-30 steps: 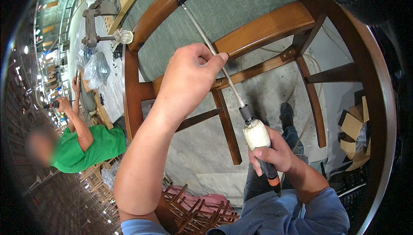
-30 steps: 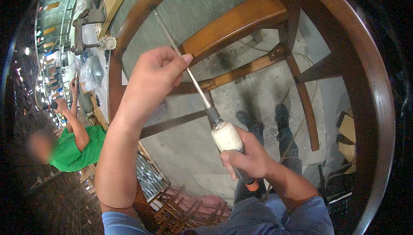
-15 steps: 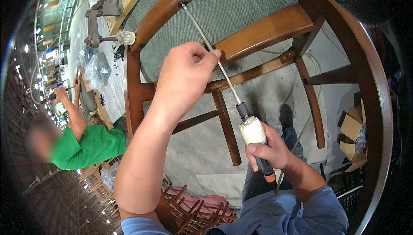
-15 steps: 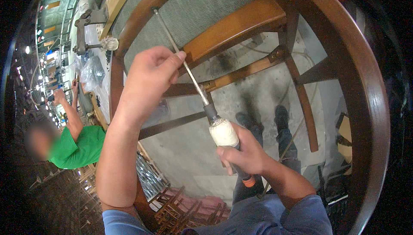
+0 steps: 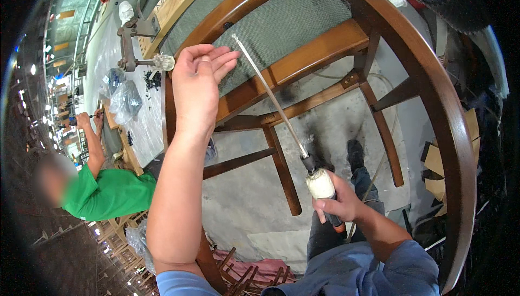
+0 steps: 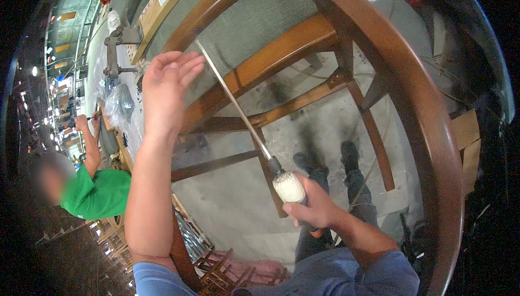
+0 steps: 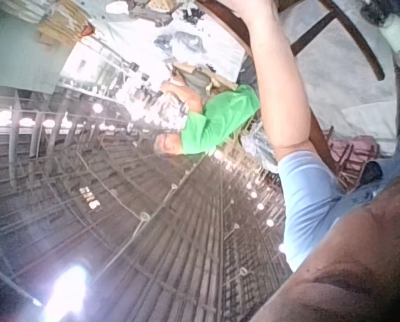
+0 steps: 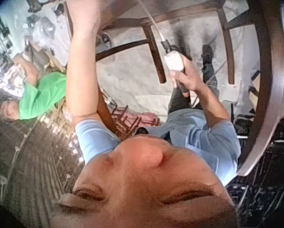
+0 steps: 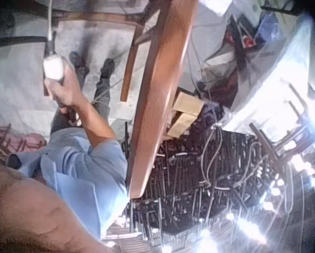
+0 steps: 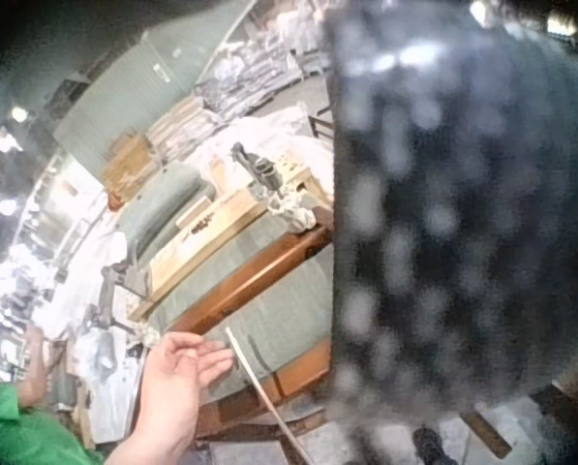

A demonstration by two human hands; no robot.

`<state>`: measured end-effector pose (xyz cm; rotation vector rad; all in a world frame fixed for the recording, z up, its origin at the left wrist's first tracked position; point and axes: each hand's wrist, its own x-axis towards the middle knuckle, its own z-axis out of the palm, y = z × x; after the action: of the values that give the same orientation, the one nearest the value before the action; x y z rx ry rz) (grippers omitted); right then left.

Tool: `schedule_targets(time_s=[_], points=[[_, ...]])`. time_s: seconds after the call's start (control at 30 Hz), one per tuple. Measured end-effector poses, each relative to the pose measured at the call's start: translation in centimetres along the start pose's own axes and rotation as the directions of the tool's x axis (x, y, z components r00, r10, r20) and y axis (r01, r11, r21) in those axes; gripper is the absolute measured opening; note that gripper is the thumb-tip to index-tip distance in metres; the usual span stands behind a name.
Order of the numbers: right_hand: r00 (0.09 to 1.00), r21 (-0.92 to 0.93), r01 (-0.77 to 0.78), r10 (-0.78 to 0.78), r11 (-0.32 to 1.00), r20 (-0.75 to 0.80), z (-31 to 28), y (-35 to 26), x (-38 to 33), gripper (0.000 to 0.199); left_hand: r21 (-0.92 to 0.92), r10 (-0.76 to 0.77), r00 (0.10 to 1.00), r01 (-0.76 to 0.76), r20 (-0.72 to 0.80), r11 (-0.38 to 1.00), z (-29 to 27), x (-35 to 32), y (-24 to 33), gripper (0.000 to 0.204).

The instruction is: The person assembles wooden chairs by attaching upholstered seat cushions to chair frames using a pneumatic screwdriver. They position the seat, drive screws into the frame, and move completed chairs aside while working at a shared assembly table.

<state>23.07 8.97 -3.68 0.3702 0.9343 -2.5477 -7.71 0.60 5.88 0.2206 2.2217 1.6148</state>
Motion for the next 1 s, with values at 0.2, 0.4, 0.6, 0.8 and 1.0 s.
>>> schedule_targets(time_s=[0.2,0.4,0.6,0.8,1.0], points=[[0.999,-0.087,-0.007,0.010,0.996,0.031,-1.2,1.0,-1.8,0.045,0.179,-0.075,0.996,0.084,-0.058,0.980,-0.2,0.1,0.9,0.019],[0.999,-0.069,0.012,-0.014,0.998,-0.031,-1.7,1.6,-3.3,0.044,0.284,-0.181,0.982,0.158,0.054,0.946,-0.4,0.0,0.4,0.021],[0.999,-0.081,-0.007,0.004,0.997,-0.046,-2.4,2.2,-3.7,0.043,0.087,-0.133,0.982,0.121,0.136,0.989,-0.4,0.5,-0.5,0.015],[1.000,-0.167,0.002,-0.005,0.986,-0.015,-2.0,1.4,-3.6,0.042,0.056,-0.094,0.987,0.087,0.132,0.995,-0.4,0.4,-0.2,0.013],[1.000,-0.176,-0.006,0.010,0.984,0.022,-2.3,1.5,-3.7,0.041,0.085,-0.072,0.991,0.062,0.115,0.994,-0.3,0.3,0.1,0.020]])
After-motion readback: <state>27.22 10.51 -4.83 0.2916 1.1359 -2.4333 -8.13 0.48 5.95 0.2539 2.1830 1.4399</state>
